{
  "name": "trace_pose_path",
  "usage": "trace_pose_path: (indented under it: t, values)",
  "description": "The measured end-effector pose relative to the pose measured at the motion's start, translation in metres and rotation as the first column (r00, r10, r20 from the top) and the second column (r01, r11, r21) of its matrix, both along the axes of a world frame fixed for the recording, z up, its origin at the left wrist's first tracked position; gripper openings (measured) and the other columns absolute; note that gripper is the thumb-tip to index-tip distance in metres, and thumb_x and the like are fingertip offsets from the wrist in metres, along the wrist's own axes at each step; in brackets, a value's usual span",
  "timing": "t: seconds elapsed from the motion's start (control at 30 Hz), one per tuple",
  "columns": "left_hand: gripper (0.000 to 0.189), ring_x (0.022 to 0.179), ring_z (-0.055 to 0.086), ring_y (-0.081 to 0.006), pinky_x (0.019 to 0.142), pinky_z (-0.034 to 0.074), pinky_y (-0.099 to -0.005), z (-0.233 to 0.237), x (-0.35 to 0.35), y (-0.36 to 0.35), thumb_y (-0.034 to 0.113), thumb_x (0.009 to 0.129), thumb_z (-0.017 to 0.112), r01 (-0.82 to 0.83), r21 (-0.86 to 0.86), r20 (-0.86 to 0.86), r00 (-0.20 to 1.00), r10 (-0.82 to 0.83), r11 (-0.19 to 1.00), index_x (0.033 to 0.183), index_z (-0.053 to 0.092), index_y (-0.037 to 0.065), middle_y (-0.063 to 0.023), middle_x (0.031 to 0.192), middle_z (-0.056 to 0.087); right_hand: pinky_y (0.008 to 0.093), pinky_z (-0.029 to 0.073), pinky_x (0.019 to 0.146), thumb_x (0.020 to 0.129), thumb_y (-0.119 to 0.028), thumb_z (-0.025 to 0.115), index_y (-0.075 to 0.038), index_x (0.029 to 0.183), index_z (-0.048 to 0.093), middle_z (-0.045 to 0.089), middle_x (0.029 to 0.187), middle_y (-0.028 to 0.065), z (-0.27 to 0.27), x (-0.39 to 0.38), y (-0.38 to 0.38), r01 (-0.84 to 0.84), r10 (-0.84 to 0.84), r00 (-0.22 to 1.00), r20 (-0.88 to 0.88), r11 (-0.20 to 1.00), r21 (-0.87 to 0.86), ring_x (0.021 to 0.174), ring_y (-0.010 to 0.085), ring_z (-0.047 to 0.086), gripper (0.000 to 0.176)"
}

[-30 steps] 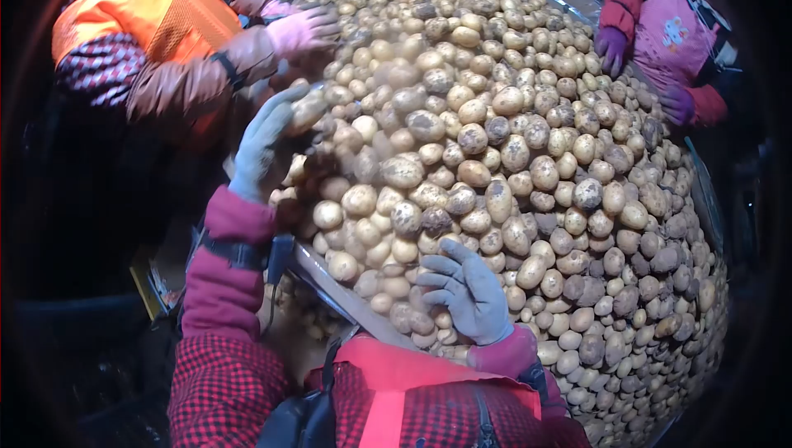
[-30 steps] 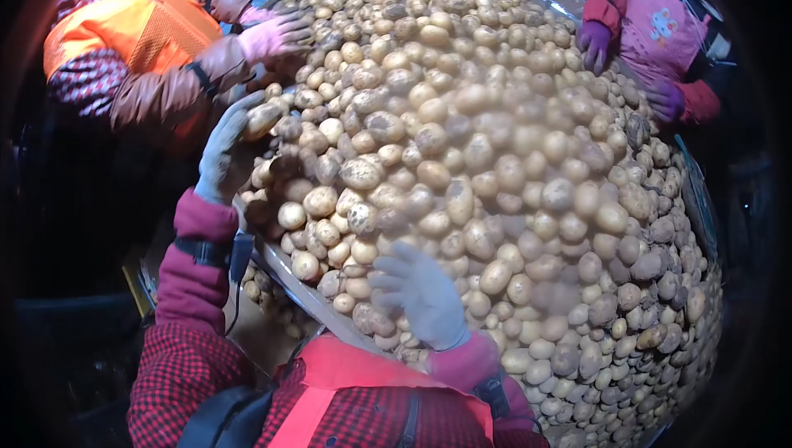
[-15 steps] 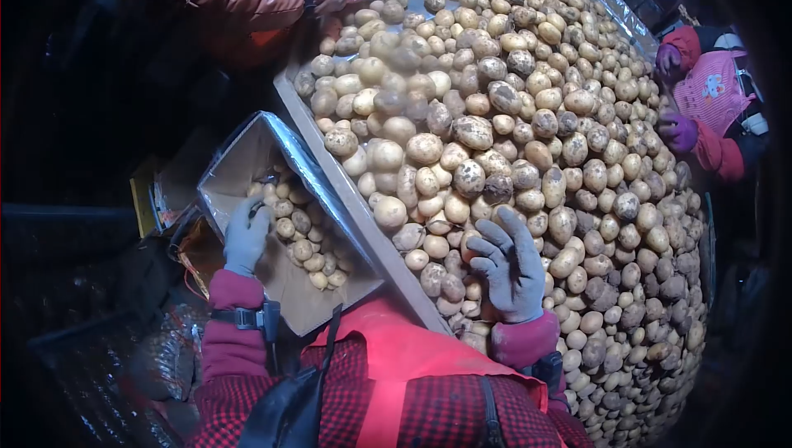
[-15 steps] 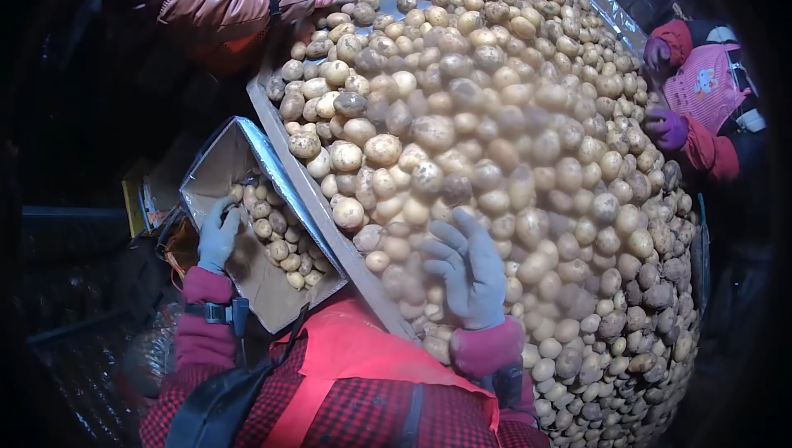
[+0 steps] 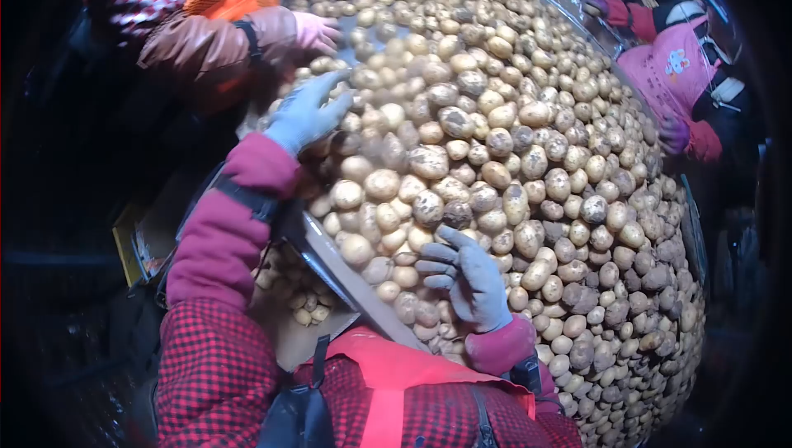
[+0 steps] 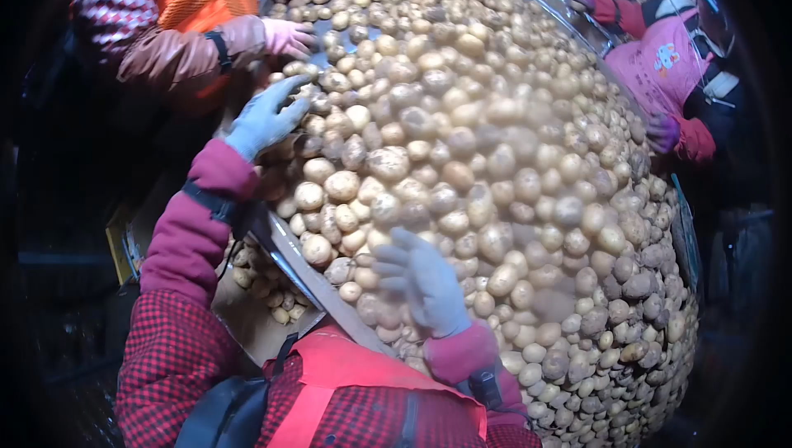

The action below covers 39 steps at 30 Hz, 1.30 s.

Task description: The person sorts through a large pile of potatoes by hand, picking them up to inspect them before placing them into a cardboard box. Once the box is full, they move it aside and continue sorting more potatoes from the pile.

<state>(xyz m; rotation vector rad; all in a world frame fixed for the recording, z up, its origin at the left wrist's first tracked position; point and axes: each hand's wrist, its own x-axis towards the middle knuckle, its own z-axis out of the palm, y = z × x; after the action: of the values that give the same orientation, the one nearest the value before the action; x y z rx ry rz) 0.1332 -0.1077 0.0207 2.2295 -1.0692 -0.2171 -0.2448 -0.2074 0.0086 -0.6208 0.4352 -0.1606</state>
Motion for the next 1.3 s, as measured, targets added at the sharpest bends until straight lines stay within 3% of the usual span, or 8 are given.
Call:
trace_pose_path:
  t: [0.3, 0.37, 0.5, 0.53, 0.77, 1.0, 1.2, 1.3]
  values:
    - [0.050, 0.104, 0.069, -0.0307, 0.092, 0.053, -0.0401, -0.029, -0.038, 0.014, 0.041, 0.093, 0.067, 0.032, 0.138, -0.191, 0.982, -0.005, 0.990, 0.133, 0.064, 0.011, -0.0172, 0.111, 0.071, 0.0351, 0.052, 0.097, 0.104, -0.033, 0.056, 0.003, 0.153, 0.035, 0.058, 0.138, 0.0207, 0.000, 0.002, -0.008, -0.091, 0.092, 0.996, -0.012, 0.994, 0.055, 0.116, 0.0246, 0.063, 0.065]
    - [0.037, 0.097, 0.067, -0.0164, 0.085, 0.054, -0.0317, -0.012, -0.045, 0.016, 0.020, 0.100, 0.060, -0.171, -0.247, -0.768, 0.634, -0.085, 0.954, 0.132, 0.063, 0.002, -0.0062, 0.106, 0.071, 0.0343, 0.052, 0.096, 0.103, -0.029, 0.059, 0.004, 0.154, 0.034, 0.057, 0.137, 0.0205, 0.002, 0.002, -0.009, -0.081, 0.082, 0.996, -0.026, 0.995, 0.062, 0.115, 0.0244, 0.063, 0.066]
    - [0.043, 0.104, 0.066, -0.0182, 0.088, 0.055, -0.0336, 0.008, -0.095, 0.028, 0.016, 0.104, 0.052, -0.276, -0.474, -0.871, 0.286, -0.400, 0.836, 0.144, 0.049, 0.002, -0.0077, 0.120, 0.066, 0.0310, 0.054, 0.090, 0.102, -0.027, 0.061, 0.004, 0.154, 0.032, 0.059, 0.132, 0.0189, 0.005, 0.006, -0.006, -0.060, 0.064, 0.997, -0.049, 0.995, 0.078, 0.111, 0.0229, 0.063, 0.068]
    - [0.043, 0.109, 0.066, -0.0189, 0.093, 0.055, -0.0353, 0.014, -0.117, 0.027, 0.016, 0.104, 0.050, -0.081, -0.438, -0.750, 0.582, -0.314, 0.896, 0.145, 0.049, 0.002, -0.0082, 0.125, 0.064, 0.0303, 0.055, 0.087, 0.102, -0.030, 0.062, 0.002, 0.155, 0.031, 0.060, 0.129, 0.0184, 0.003, 0.005, -0.005, -0.050, 0.051, 0.999, -0.011, 0.992, 0.117, 0.106, 0.0216, 0.064, 0.069]
    - [0.043, 0.132, 0.054, -0.0358, 0.111, 0.042, -0.0421, 0.022, -0.213, 0.003, 0.021, 0.100, 0.059, 0.441, -0.469, -0.345, 0.706, -0.618, 0.765, 0.136, 0.058, -0.002, -0.0220, 0.137, 0.058, 0.0345, 0.054, 0.088, 0.109, -0.038, 0.043, -0.006, 0.138, 0.055, 0.067, 0.120, 0.0107, 0.020, -0.005, 0.008, -0.003, 0.030, 0.991, 0.132, 0.980, -0.198, 0.101, 0.0222, 0.067, 0.044]
    - [0.044, 0.130, 0.057, -0.0311, 0.108, 0.045, -0.0413, 0.010, -0.252, 0.008, 0.020, 0.093, 0.070, 0.241, -0.554, -0.443, 0.725, -0.527, 0.797, 0.129, 0.062, -0.003, -0.0203, 0.138, 0.060, 0.0326, 0.051, 0.098, 0.109, -0.025, 0.048, 0.000, 0.134, 0.056, 0.064, 0.122, 0.0095, 0.026, -0.024, 0.019, 0.138, -0.038, 0.986, 0.160, 0.727, -0.673, 0.110, 0.0167, 0.063, 0.036]
    - [0.043, 0.102, 0.067, -0.0171, 0.091, 0.053, -0.0295, 0.019, -0.270, 0.002, 0.032, 0.105, 0.054, -0.138, -0.534, -0.799, 0.405, -0.444, 0.834, 0.131, 0.063, -0.001, -0.0110, 0.114, 0.071, 0.0294, 0.052, 0.093, 0.107, -0.027, 0.057, 0.000, 0.137, 0.054, 0.066, 0.120, 0.0076, 0.033, -0.017, 0.031, 0.226, -0.208, 0.973, 0.102, 0.950, -0.213, 0.107, 0.0155, 0.064, 0.041]
    - [0.054, 0.103, 0.067, -0.0201, 0.090, 0.055, -0.0331, 0.031, -0.258, -0.001, 0.046, 0.108, 0.045, -0.288, -0.308, -0.921, -0.147, -0.360, 0.907, 0.129, 0.063, 0.000, -0.0130, 0.115, 0.070, 0.0306, 0.053, 0.092, 0.105, -0.023, 0.060, -0.001, 0.143, 0.049, 0.066, 0.119, 0.0089, 0.040, -0.020, 0.035, 0.215, -0.206, 0.977, 0.062, 0.929, -0.302, 0.107, 0.0158, 0.064, 0.044]
